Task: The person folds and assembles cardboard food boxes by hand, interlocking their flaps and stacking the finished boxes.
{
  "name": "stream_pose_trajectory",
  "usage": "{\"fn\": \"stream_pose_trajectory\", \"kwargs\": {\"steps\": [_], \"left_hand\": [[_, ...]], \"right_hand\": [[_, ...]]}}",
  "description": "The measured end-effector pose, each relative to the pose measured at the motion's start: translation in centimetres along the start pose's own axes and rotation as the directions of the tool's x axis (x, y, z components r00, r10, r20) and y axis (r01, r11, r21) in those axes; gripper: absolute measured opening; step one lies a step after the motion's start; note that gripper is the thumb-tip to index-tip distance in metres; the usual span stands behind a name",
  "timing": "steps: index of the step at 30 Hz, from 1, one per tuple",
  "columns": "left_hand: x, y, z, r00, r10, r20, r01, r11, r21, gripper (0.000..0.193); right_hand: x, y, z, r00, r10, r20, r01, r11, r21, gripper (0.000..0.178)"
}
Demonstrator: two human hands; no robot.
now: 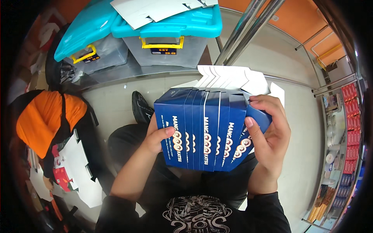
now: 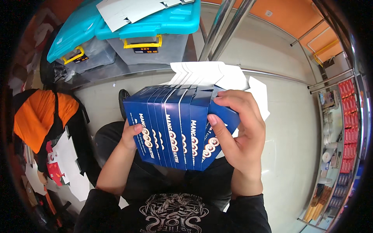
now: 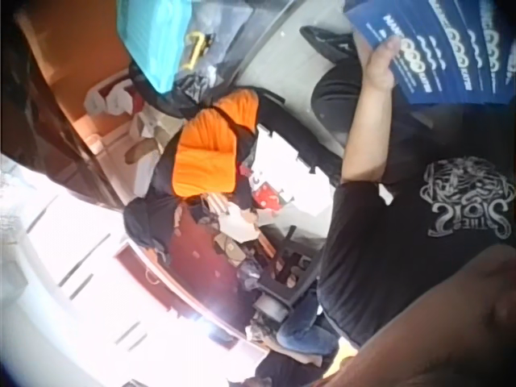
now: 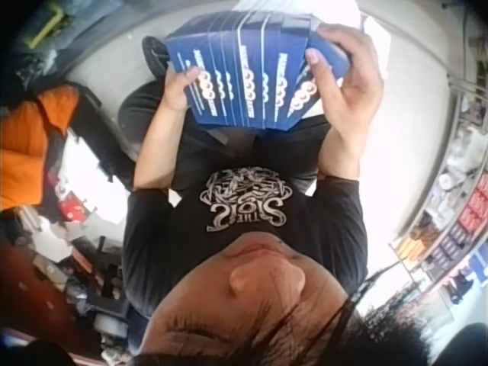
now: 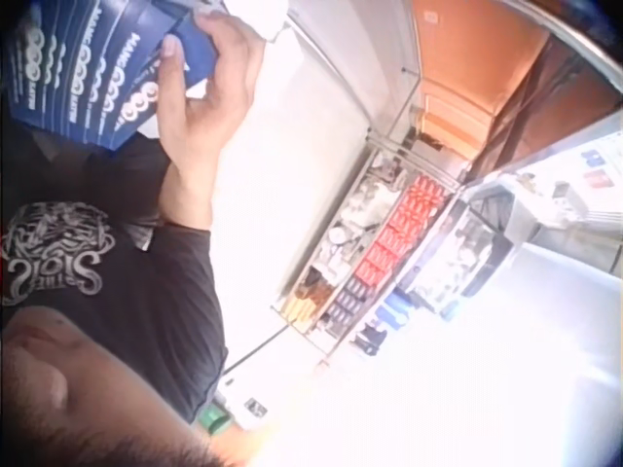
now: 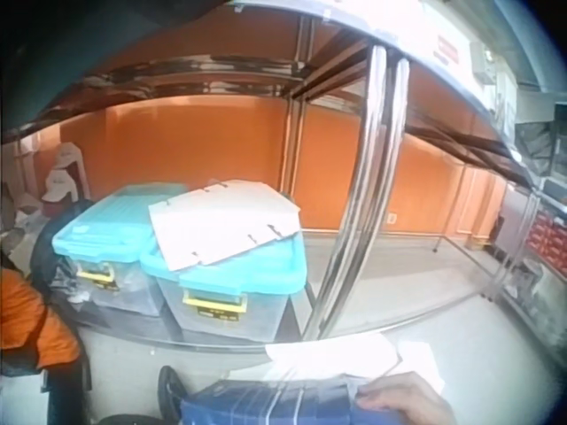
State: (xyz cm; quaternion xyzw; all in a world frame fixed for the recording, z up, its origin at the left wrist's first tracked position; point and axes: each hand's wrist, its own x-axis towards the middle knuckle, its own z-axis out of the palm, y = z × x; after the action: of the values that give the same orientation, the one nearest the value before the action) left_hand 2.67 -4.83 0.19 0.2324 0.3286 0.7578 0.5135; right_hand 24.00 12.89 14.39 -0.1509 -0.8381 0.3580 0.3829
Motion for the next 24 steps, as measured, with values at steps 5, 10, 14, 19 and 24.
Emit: {"fn": "stream_pose_trajectory", "kwargs": {"steps": [5,10,14,19,24], "left_hand": [[0.0,-0.1,-0.3,1.0,0.02,0.017,-0.02,0.999,0.039,0.087],[-0.2,0.0,-1.1,0.999,0.02,0.026,-0.021,0.999,0.045,0.1],[0.1,0.2,0.0,0.998,0.061,0.022,-0.062,0.997,0.053,0.104],[0.1,0.2,0.5,0.994,0.109,0.0,-0.109,0.993,0.041,0.106],[-0.3,-0.4,0.4,0.987,0.152,-0.043,-0.152,0.988,0.002,0.106]], "right_hand": [[-0.5,-0.2,-0.2,0.999,0.037,-0.003,-0.036,0.997,0.067,0.029],[-0.2,-1.1,-1.2,0.999,0.038,0.006,-0.038,0.999,-0.033,0.025],[0.2,-1.1,-1.0,0.999,-0.011,0.051,0.014,0.999,-0.041,0.023],[0.4,-1.3,-0.8,0.999,0.011,0.042,-0.009,0.998,-0.056,0.018],[0.7,-1.4,-1.0,0.998,-0.027,0.056,0.031,0.997,-0.069,0.017]]}}
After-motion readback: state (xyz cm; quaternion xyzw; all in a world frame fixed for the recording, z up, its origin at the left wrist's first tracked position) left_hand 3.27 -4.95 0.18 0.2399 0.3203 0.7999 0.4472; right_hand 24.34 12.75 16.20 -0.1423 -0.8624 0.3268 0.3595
